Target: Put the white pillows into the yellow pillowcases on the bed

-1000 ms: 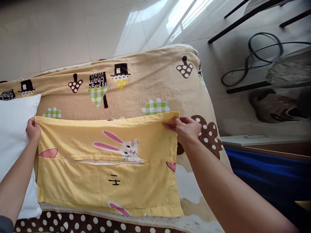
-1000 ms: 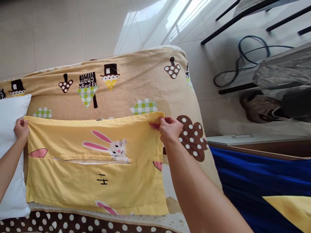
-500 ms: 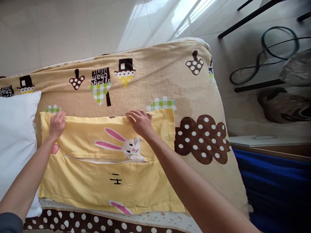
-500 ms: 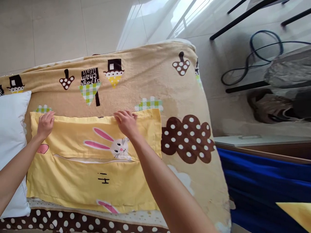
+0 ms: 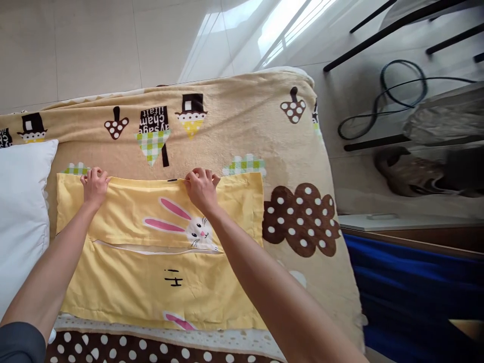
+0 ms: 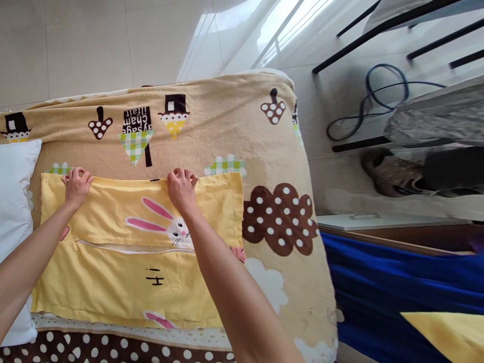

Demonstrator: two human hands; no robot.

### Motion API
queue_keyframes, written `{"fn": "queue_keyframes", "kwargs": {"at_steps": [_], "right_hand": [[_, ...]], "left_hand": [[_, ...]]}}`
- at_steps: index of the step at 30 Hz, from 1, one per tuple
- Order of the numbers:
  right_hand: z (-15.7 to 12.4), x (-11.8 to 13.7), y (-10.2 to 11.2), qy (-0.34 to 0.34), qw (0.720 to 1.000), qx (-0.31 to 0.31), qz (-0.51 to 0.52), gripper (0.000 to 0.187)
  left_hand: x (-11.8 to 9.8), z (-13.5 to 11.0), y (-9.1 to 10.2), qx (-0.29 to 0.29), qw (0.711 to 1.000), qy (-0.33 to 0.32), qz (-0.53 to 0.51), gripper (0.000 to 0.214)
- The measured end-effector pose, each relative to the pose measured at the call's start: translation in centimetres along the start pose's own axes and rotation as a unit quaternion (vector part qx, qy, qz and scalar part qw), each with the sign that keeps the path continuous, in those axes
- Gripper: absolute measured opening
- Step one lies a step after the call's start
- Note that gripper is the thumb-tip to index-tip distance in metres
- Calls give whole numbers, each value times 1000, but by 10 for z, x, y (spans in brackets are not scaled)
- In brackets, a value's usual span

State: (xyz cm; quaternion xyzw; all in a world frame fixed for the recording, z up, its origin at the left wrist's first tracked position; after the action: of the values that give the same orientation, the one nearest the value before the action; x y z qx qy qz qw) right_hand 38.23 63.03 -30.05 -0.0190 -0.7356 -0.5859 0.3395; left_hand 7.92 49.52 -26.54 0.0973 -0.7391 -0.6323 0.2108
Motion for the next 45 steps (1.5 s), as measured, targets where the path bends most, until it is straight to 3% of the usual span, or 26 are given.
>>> {"fn": "queue_keyframes", "kwargs": {"at_steps": [2,6,9,11,13,17,19,21,23,25,26,29,31,32,34,38,40,42,43,45], "right_hand": [[-11,19,-12,-13,1000,-25,0,40],[-36,76,-55,95,995,25,36,56],[-45,88,-72,168,982,70,56,55],[-45,66,-68,190,976,92,52,56],[-44,23,-50,176,979,92,37,56],[-51,-87,0,30,999,24,31,55],[-58,-128,19,-23,998,-10,51,56],[-62,-146,30,-58,995,-50,70,56],[-62,-140,32,-93,988,-100,74,57],[-60,-105,21,-96,986,-121,63,60],[-59,-79,10,-70,990,-109,54,61],[-61,10,-35,113,992,30,38,61],[-66,42,-56,198,974,103,35,58],[-68,42,-59,208,971,114,34,56],[-68,10,-47,166,982,85,33,54],[-77,-116,20,-28,997,-53,42,56],[-92,-152,49,-67,994,-80,42,56],[-111,-147,58,-60,993,-93,36,58],[-122,-130,54,-45,994,-93,30,59],[-144,-73,28,4,997,-72,20,63]], "left_hand": [[-22,-9,-2,-28,999,-1,-17,40],[-85,-38,-17,-17,981,-181,-63,55],[-91,-49,-30,4,976,-210,-61,58],[-64,-48,-38,8,984,-171,-50,59],[-15,-45,-45,2,995,-92,-35,61],[87,-45,-54,0,999,40,-12,64],[117,-45,-56,11,998,64,-10,64],[126,-45,-54,20,996,89,-12,63],[113,-48,-46,1,992,125,-17,63],[76,-54,-37,-37,992,121,-30,64],[50,-58,-33,-50,994,89,-40,65],[-38,-74,-32,-20,992,-96,-77,62],[-71,-82,-37,7,983,-162,-82,60],[-74,-83,-41,15,982,-170,-76,59],[-50,-81,-48,16,990,-132,-54,59],[69,-75,-52,6,998,55,-21,61],[113,-82,-47,7,995,97,-31,62],[121,-102,-35,-8,995,83,-45,62],[110,-117,-30,-19,996,63,-52,62],[65,-151,-23,-22,998,13,-60,64]]}}
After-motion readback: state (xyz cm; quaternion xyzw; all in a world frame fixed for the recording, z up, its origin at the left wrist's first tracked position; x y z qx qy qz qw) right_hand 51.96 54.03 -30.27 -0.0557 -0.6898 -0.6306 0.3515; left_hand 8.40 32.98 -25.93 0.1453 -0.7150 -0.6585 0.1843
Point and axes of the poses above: each hand's wrist, its own z-axis towards the middle knuckle, its own y-axis out of the back of the hand, x = y × z, the point moved 4 cm from there along z, towards the middle knuckle, and after that the axes turned 15 degrees about z, right-handed, at the moved point
